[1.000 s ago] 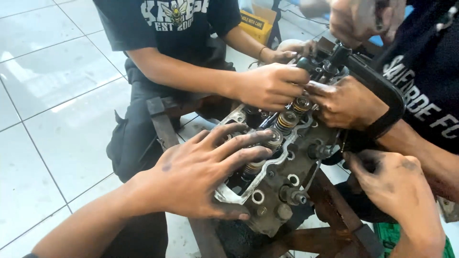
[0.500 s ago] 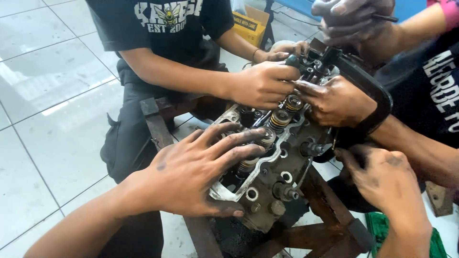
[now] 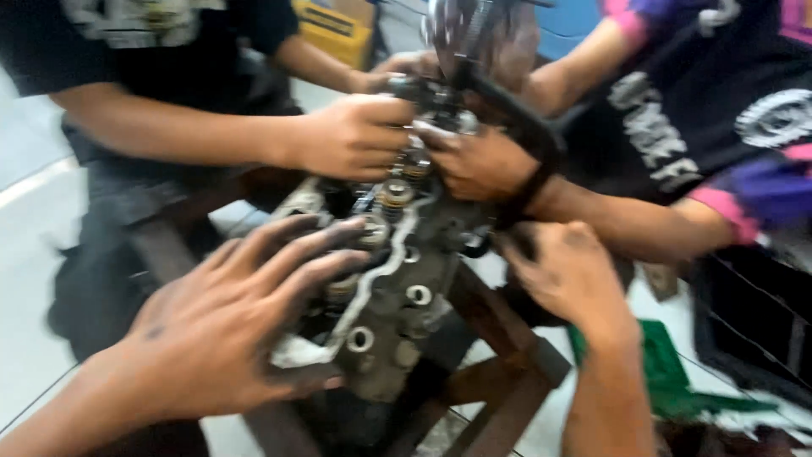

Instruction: Repairing or assembling a cylinder head engine block with colleagues.

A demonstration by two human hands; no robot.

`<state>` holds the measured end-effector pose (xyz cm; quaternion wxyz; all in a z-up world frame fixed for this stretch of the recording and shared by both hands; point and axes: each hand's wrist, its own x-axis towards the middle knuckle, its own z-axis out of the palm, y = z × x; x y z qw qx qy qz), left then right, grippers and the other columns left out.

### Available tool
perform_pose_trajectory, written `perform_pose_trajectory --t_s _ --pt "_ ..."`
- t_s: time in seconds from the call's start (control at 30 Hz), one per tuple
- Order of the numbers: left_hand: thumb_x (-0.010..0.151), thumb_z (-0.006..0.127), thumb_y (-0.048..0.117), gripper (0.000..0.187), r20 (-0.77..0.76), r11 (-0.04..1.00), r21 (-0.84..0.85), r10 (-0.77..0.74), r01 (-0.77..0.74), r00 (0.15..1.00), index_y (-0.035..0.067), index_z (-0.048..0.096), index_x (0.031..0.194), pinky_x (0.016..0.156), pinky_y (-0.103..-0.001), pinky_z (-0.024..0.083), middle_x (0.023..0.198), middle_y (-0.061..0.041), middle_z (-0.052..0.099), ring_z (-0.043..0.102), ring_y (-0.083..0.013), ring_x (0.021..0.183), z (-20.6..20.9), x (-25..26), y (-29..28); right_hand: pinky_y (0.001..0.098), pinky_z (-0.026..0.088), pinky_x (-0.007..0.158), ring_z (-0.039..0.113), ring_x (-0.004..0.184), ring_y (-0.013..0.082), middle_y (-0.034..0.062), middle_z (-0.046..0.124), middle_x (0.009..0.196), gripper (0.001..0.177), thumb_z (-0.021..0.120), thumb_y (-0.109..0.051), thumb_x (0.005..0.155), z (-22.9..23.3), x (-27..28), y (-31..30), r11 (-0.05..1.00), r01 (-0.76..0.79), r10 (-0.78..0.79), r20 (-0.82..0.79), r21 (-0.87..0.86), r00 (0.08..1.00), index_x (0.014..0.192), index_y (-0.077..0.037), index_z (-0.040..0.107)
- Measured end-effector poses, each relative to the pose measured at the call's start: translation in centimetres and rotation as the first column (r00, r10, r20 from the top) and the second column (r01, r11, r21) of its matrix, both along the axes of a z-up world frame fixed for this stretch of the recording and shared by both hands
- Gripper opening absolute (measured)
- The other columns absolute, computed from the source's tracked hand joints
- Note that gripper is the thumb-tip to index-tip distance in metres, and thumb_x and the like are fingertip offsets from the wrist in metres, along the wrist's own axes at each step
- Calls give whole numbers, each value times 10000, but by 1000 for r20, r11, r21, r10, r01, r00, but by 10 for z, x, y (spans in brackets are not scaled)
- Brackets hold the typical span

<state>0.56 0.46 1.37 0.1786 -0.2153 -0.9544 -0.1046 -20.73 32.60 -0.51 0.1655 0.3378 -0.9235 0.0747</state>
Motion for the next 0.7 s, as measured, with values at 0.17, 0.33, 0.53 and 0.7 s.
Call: perform_pose_trajectory --t_s 0.17,0.33,0.53,0.7 --pt "805 603 808 1032 -52 1000 -18 15 -16 999 186 342 1586 1121 -519 296 1612 -88 380 304 -376 1474 -6 -2 2 501 556 772 702 833 423 233 720 835 352 662 -389 927 26 16 -17 997 61 -52 185 -40 981 953 -53 763" --pt "818 586 811 1018 -58 1000 -16 26 -27 998 180 351 1581 1132 -524 275 1600 -102 378 294 -379 1469 -7 -2 3 483 556 718 717 737 398 211 721 758 346 652 -372 927 25 15 -19 994 82 -56 313 -71 948 877 -52 774" --pt "856 559 808 988 -52 1000 -12 4 -5 999 150 349 1563 1160 -537 255 1627 -105 357 271 -396 1487 -2 -1 2 489 558 741 699 821 425 245 718 828 386 665 -421 934 19 8 -16 994 80 -63 218 -70 974 918 -52 776" --pt "862 552 813 991 -60 1000 -10 -7 6 998 154 346 1573 1142 -554 240 1634 -105 335 258 -414 1479 -3 -1 2 474 562 784 729 834 391 236 734 891 352 661 -400 945 20 8 -19 985 172 -168 339 18 926 989 -66 764"
